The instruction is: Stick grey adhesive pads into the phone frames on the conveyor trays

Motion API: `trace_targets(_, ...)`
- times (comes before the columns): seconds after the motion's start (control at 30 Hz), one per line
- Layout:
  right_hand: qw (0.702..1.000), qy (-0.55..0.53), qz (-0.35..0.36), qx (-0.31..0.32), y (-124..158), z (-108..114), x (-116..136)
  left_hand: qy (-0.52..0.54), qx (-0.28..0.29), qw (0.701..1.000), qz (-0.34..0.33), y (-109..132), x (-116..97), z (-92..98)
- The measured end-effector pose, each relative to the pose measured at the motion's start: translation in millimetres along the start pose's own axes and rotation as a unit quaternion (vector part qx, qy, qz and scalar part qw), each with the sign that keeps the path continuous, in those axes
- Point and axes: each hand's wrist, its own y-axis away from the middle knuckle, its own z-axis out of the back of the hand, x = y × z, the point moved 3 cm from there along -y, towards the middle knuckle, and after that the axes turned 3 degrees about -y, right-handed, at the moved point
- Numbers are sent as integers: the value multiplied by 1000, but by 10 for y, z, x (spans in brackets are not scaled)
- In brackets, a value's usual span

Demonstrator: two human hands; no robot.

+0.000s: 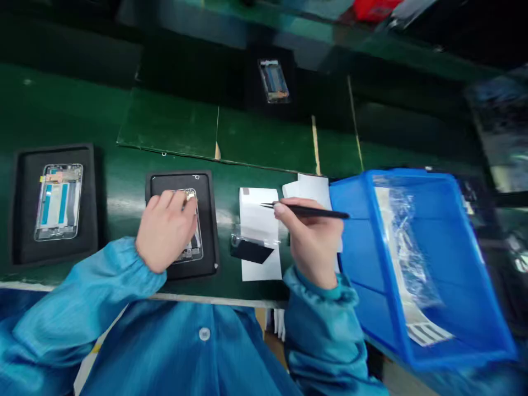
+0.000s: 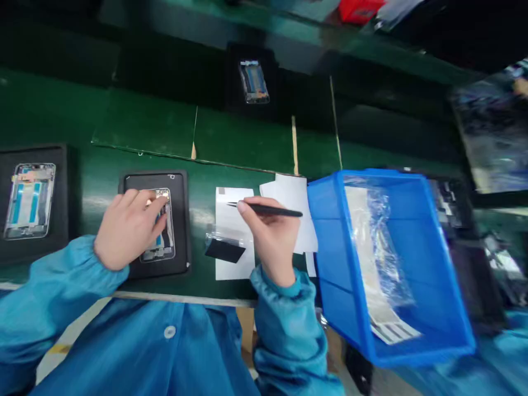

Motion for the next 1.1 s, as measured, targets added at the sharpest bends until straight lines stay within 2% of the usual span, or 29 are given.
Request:
trace_targets(0.1,999,-22,-13,40,-333,-9,-244,80,39,995,-41,-401,-311,-127)
trace_targets(0.17,997,-38,-24,68,-484,-69,-386,129,69,988,-40,-658,-471,-242)
trace_targets(0.27,994,-54,-31,95,-581,-216,-545,166,96,981,-7,-969,-600,-424)
trace_targets(0.33,993,-58,-28,98,-592,-300,-613,169,96,981,8,-1091,-627,-508)
trace_targets(0.43,993,-60,-25,96,-588,-359,-673,171,100,980,13,-1145,-625,-560)
trace_targets(0.63,990,-72,-13,118,-587,-355,-714,194,107,975,10,-1102,-584,-541)
trace_targets(1.1,991,-58,-50,110,-591,-351,-705,202,82,976,29,-1101,-591,-565)
